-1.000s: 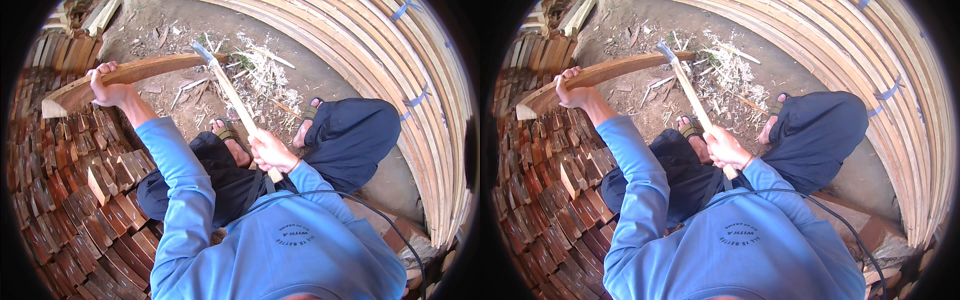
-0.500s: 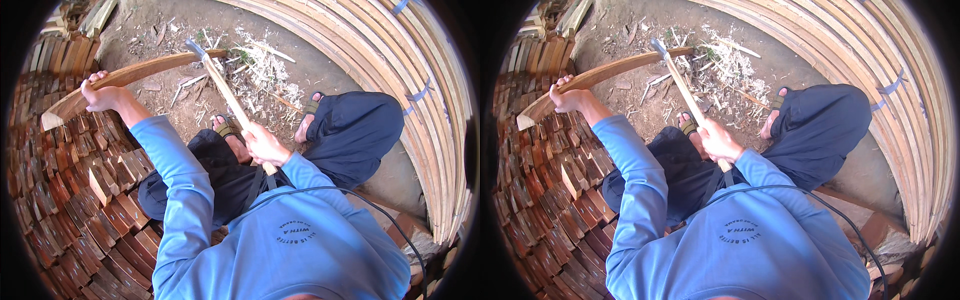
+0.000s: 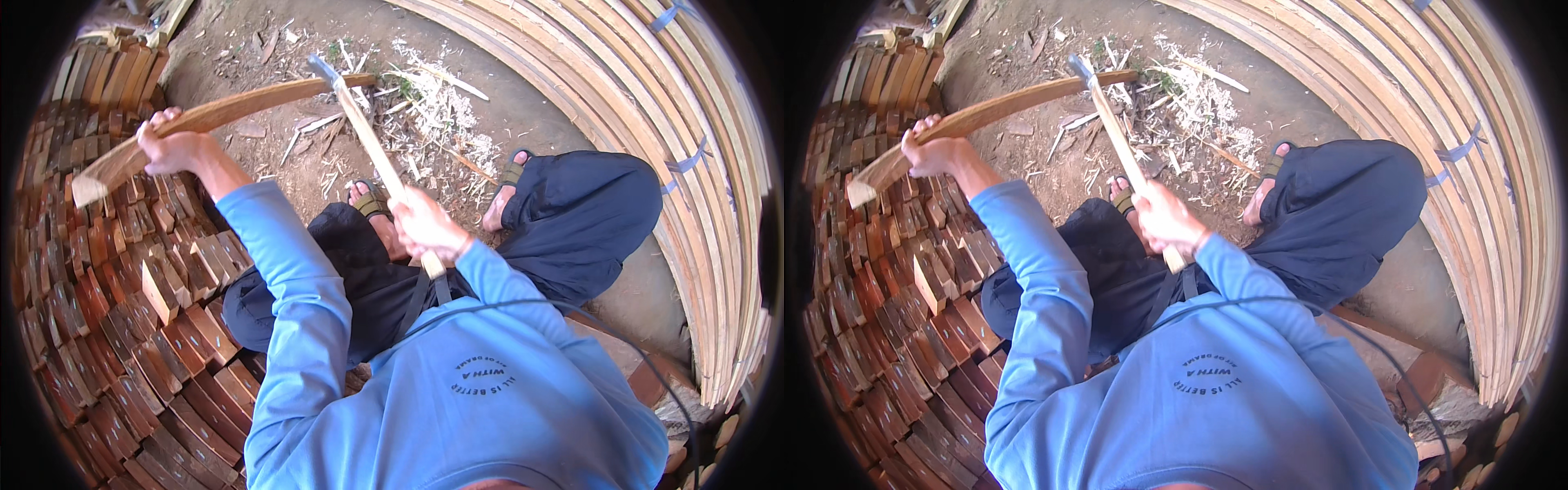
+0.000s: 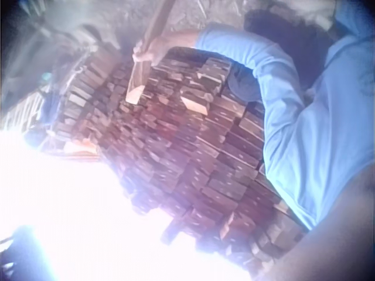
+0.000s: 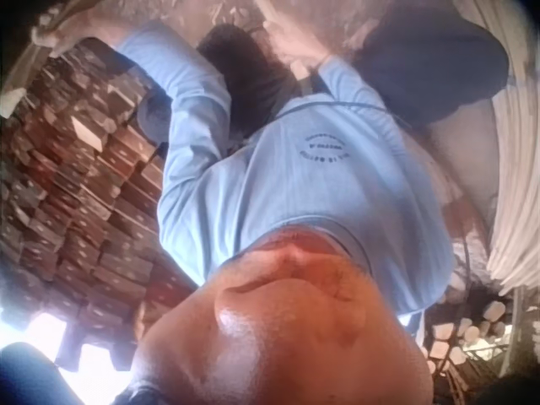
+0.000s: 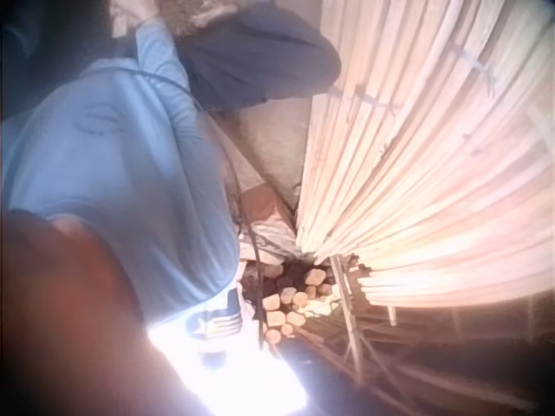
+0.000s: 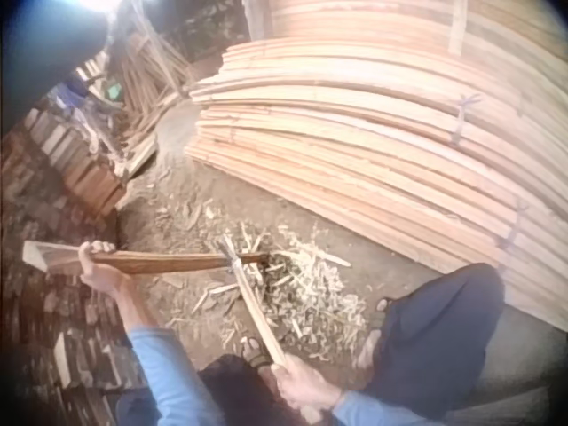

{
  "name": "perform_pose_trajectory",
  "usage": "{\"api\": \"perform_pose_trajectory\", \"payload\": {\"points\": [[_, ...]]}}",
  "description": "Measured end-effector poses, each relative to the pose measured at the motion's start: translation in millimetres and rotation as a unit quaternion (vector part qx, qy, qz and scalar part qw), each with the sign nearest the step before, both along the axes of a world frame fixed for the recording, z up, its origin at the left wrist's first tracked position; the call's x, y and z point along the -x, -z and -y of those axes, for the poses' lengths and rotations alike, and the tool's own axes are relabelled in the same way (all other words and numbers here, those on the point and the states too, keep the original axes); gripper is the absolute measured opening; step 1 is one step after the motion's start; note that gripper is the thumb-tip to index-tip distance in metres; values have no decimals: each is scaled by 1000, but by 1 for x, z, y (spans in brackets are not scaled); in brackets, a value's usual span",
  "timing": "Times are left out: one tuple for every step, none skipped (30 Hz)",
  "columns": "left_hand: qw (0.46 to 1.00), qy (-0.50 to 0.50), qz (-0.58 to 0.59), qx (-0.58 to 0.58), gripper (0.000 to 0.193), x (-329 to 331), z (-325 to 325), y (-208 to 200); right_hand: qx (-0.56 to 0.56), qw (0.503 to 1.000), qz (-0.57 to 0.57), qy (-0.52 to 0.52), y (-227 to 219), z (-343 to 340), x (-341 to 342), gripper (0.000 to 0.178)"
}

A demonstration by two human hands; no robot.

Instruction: The person shaves layers of wood from a long curved piece using a drawknife while sitting on the ground, periodically checking the wood's shape and thickness.

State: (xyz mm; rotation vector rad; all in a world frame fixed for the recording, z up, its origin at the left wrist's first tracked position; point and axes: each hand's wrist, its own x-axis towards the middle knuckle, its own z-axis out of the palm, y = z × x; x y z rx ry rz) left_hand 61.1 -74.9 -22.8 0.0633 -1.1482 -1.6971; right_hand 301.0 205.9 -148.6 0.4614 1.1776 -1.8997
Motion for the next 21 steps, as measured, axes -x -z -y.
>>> {"api": "perform_pose_trajectory", "payload": {"points": [[1000, 20, -12, -16, 13, 2, -5, -2, 30, 999, -11, 6, 3, 5, 12, 7], [998, 40, -24, -31, 13, 5, -6, -4, 16, 1000, -10, 3, 0, 5, 9, 7], [999, 23, -21, -20, 12, 6, -3, -8, 2, 1000, -10, 0, -7, 2, -3, 8], [1000, 6, -14, -12, 11, 7, 1, -6, -15, 1000, -6, -2, -19, -2, -15, 8], [1000, -13, -8, -5, 10, 6, 4, -5, -38, 999, 3, -12, -37, -8, -24, 8], [1000, -7, -12, -3, 10, 4, 7, -4, -21, 999, 4, -24, -39, -11, -28, 8], [1000, 11, -18, -3, 9, 7, 1, -5, -14, 1000, 16, -10, -36, -9, -21, 8], [999, 29, -23, -2, 8, 10, -6, -6, -6, 1000, 27, 3, -30, -5, -13, 9], [998, 52, -41, 0, 7, 9, -17, 0, 5, 999, 32, 18, -23, -1, -10, 9], [998, 51, -38, 13, 7, 12, -30, -2, 18, 999, 31, 31, -14, 1, -3, 10], [998, 43, -35, 29, 6, 14, -34, -5, 34, 998, 29, 37, -15, 4, 6, 10], [998, 36, -32, 45, 6, 17, -36, -9, 16, 999, 14, 43, -24, 0, -5, 11], [997, 36, -56, 38, 6, 21, -21, -11, 9, 1000, 16, 25, -39, -7, -20, 11], [998, 42, -48, 28, 5, 25, -9, -10, -1, 1000, 15, 11, -46, -14, -25, 12], [998, 31, -39, 27, 5, 27, -14, -11, 8, 1000, 17, 12, -42, -16, -21, 12], [999, 18, -25, 26, 6, 24, -20, -10, 16, 1000, 24, 12, -34, -16, -21, 13], [998, 20, -21, 48, 5, 23, -31, -11, 27, 999, 28, 13, -26, -13, -20, 13], [997, 21, -17, 70, 5, 21, -44, -10, 27, 999, 24, 15, -17, -9, -13, 14], [996, 24, -14, 90, 5, 20, -57, -10, 26, 999, 18, 20, -7, -5, -1, 14], [996, 42, -21, 77, 4, 21, -60, -13, 28, 999, 7, 17, -4, -2, 13, 14], [996, 61, -28, 63, 4, 21, -63, -16, 22, 1000, -8, 21, -5, -5, 2, 13]]}}
